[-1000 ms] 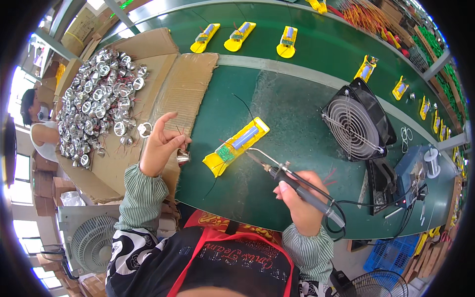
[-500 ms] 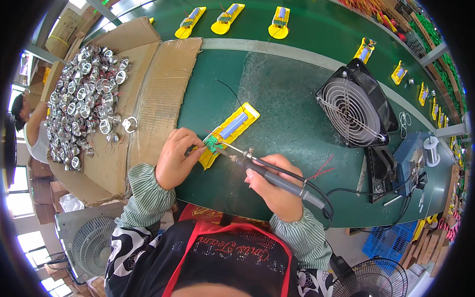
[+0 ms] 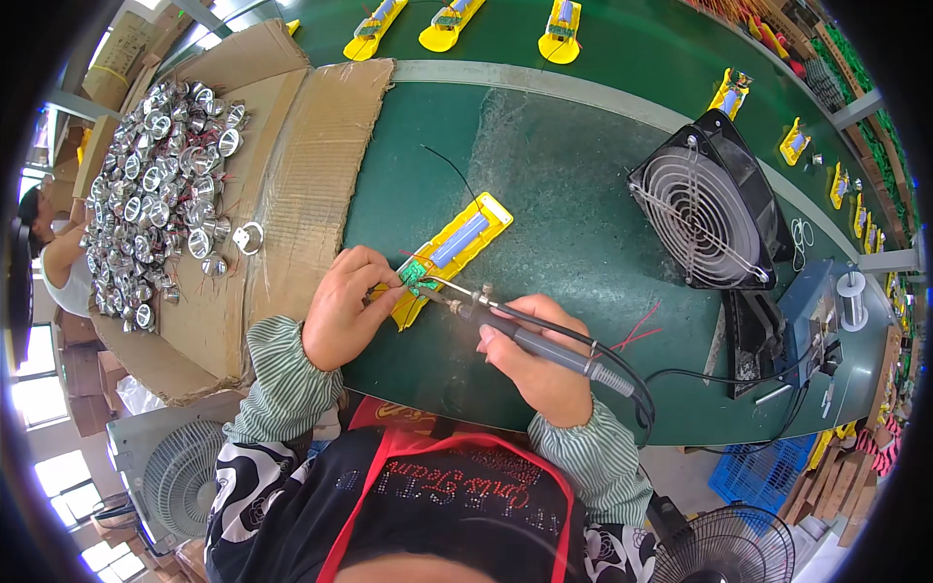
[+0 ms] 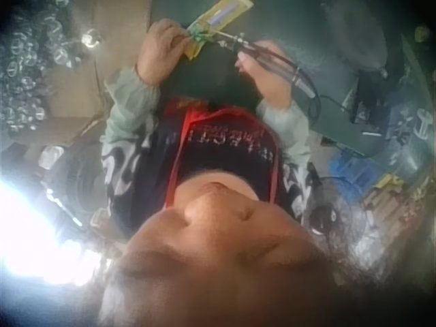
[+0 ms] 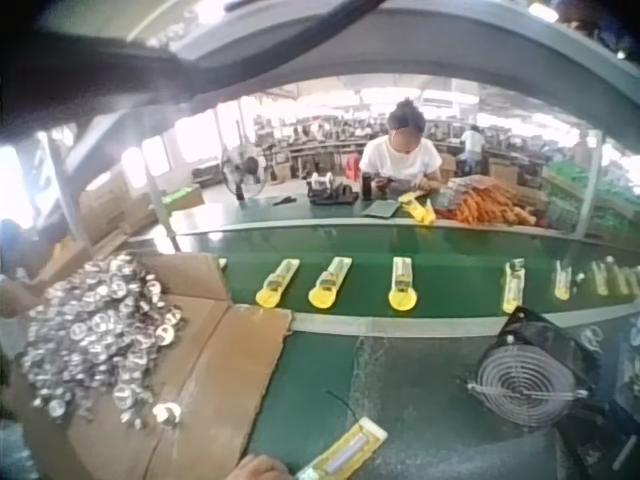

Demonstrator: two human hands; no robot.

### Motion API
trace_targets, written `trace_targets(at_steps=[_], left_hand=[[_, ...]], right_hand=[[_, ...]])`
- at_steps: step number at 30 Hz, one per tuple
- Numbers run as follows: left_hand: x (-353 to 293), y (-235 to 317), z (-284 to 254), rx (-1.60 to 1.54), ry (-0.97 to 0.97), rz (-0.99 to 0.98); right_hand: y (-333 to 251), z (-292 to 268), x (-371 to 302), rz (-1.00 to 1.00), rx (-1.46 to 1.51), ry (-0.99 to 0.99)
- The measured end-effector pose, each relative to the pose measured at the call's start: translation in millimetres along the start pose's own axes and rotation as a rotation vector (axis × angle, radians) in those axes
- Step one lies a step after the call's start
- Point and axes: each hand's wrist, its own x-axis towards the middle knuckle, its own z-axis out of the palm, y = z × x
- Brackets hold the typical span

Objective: The person solders wires and circuit components onto flashlight housings using a soldering iron, attaches reflectors, and places the assembled units onto a conveyor belt.

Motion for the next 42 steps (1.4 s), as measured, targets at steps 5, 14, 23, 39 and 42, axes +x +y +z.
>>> trace_targets(at_steps=[5, 14, 23, 39, 42], left_hand=[[1.5, -1.2, 0.0, -0.014, -0.021, -0.017], [4.0, 0.3, -3.0, 0.000, -0.041, -0.022], [3.1, -2.6, -0.7, 0.007, -0.042, -0.036], [22.4, -12.5, -15.6, -0.132, -0.275, -0.005], [23.2, -12.3, -18.2, -0.132, -0.294, -0.002]], right_hand=[[0.7, -0.6, 0.2, -0.003, -0.003, 0.006], [-10.2, -7.6, -7.1, 0.002, 0.013, 0.071], [-6.3, -7.3, -8.4, -0.083, -0.056, 0.038], [0.9, 6.0, 0.4, -0.024, 0.003, 0.044], [-0.1, 6.2, 1.9, -0.015, 0.001, 0.038]])
